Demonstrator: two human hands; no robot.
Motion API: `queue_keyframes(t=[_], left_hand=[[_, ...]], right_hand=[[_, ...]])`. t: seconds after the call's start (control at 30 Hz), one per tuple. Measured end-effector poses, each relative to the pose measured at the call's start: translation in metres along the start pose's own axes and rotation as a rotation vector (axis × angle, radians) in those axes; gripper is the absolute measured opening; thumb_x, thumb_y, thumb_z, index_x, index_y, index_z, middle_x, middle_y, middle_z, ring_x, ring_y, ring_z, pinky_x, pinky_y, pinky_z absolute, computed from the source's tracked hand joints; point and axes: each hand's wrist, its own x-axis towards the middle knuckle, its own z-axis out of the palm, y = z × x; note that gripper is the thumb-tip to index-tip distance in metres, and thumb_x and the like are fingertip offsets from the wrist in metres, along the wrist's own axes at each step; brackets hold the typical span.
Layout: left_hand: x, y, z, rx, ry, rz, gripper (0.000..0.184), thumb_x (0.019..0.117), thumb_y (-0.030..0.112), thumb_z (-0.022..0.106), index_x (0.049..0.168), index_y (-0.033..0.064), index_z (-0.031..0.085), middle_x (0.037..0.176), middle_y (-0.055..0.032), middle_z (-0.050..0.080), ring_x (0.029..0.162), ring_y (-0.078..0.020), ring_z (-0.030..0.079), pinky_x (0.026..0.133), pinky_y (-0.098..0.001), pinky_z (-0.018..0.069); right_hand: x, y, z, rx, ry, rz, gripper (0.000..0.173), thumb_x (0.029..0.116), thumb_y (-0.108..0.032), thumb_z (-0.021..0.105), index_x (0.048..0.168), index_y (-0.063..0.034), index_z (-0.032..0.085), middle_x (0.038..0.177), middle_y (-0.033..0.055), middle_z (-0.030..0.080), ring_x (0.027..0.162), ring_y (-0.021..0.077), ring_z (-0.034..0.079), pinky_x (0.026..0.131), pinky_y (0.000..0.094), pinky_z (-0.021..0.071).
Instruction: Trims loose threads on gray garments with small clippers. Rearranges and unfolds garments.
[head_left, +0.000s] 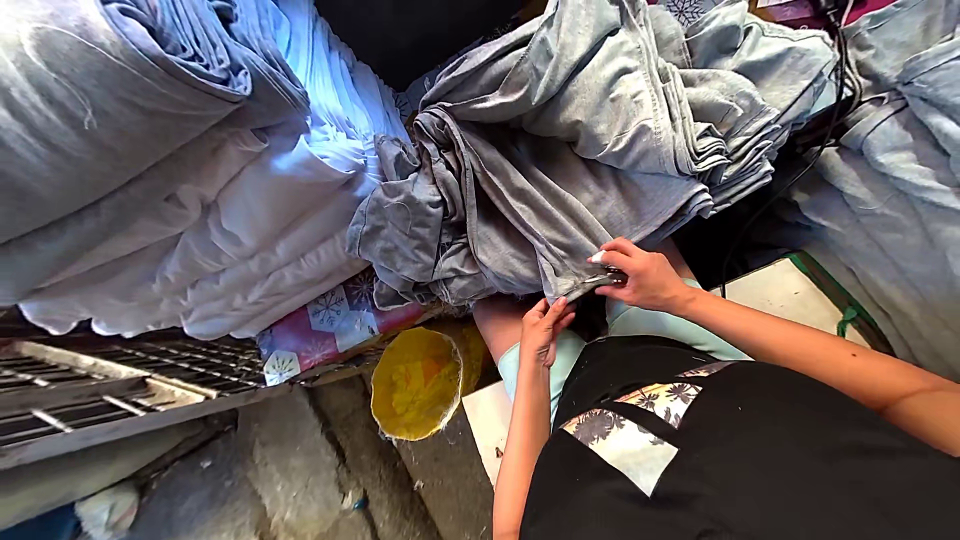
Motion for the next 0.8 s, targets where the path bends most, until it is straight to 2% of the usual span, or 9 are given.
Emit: queue_keyframes(t=[0.1,0.27,0.4,0.47,0.53,0.6,0.7,0.77,0.8], left_hand=[[-0.003,0.007,0.014,-0.272,0.101,0.144,0.021,0.1088,0.005,0.039,0.124,-0.0015,0.052,0.098,-0.0124,0.07,0.082,-0.0212,0.073,0.078,-0.0361,0.0628],[-0.005,0.01,0.001,-0.345,0.218,0.234,0.024,0.1127,0.012,0.03,0.124,0.0008,0.047,0.098,-0.0124,0.068,0.082,-0.02,0.072,0.077,-0.0343,0.0626],[-0.013,0.009,-0.003,-0.309,0.204,0.281,0.019,0.1097,0.004,0.036,0.123,-0.0012,0.048,0.1,-0.0111,0.067,0.084,-0.018,0.072,0.08,-0.0329,0.0625],[-0.017,0.008,-0.002,-0.271,0.19,0.319,0.017,0.106,-0.002,0.041,0.121,-0.0025,0.048,0.099,-0.0104,0.068,0.084,-0.0177,0.073,0.081,-0.0334,0.0628],[-0.02,0.007,-0.001,-0.232,0.188,0.352,0.016,0.1036,-0.006,0.045,0.119,-0.0036,0.05,0.096,-0.0109,0.07,0.083,-0.0183,0.074,0.08,-0.0341,0.0635],[-0.022,0.008,0.0,-0.204,0.218,0.371,0.015,0.1031,-0.006,0.046,0.117,-0.0031,0.05,0.092,-0.0098,0.071,0.078,-0.017,0.074,0.076,-0.0327,0.0637],[-0.02,0.007,-0.003,-0.193,0.26,0.365,0.013,0.1052,-0.003,0.045,0.117,-0.0034,0.049,0.088,-0.0097,0.07,0.073,-0.0166,0.073,0.071,-0.032,0.0636],[-0.02,0.006,-0.003,-0.194,0.264,0.35,0.016,0.107,-0.001,0.041,0.122,-0.0035,0.046,0.093,-0.0114,0.068,0.074,-0.0184,0.073,0.071,-0.0332,0.0639],[-0.021,0.005,-0.003,-0.195,0.267,0.34,0.018,0.1079,0.001,0.04,0.124,-0.0035,0.045,0.095,-0.0122,0.067,0.075,-0.019,0.073,0.071,-0.0335,0.0641]], right_hand=[[0.009,0.006,0.013,-0.123,-0.012,-0.058,0.028,0.0762,-0.007,0.082,0.103,-0.0038,0.075,0.114,0.0185,0.071,0.065,0.0355,0.07,0.051,0.0545,0.0548],[0.015,-0.012,0.019,0.09,-0.243,0.095,0.016,0.0888,-0.006,0.068,0.102,-0.0031,0.076,0.118,0.0122,0.072,0.1,0.0313,0.071,0.081,0.0564,0.0575],[0.023,-0.036,0.024,0.219,0.026,0.073,0.023,0.0862,-0.021,0.08,0.092,0.0004,0.074,0.095,0.0132,0.07,0.081,0.0251,0.068,0.069,0.0463,0.0568],[0.032,-0.046,0.032,0.217,0.054,0.043,0.031,0.0838,-0.028,0.084,0.095,-0.0006,0.074,0.099,0.0126,0.071,0.083,0.0244,0.069,0.071,0.0463,0.0582],[0.035,-0.048,0.046,0.191,0.079,-0.057,0.016,0.0834,-0.012,0.08,0.092,0.0003,0.075,0.095,0.0137,0.073,0.079,0.0271,0.071,0.067,0.0486,0.0585],[0.031,-0.041,0.059,0.096,0.167,-0.297,0.004,0.0796,-0.003,0.071,0.083,-0.001,0.072,0.086,0.0128,0.072,0.063,0.0251,0.068,0.049,0.0435,0.0538],[0.012,-0.034,0.056,0.104,-0.082,-0.517,0.007,0.0849,-0.005,0.063,0.084,-0.0049,0.07,0.085,0.0112,0.071,0.059,0.0254,0.066,0.044,0.0438,0.0481],[0.002,-0.033,0.047,0.115,-0.238,-0.492,0.008,0.0847,-0.007,0.065,0.09,-0.0046,0.071,0.093,0.0129,0.072,0.062,0.0289,0.067,0.045,0.0477,0.048],[-0.002,-0.034,0.043,0.108,-0.18,-0.446,0.009,0.0847,-0.008,0.066,0.09,-0.005,0.072,0.095,0.0127,0.073,0.062,0.0277,0.067,0.045,0.0466,0.0486]])
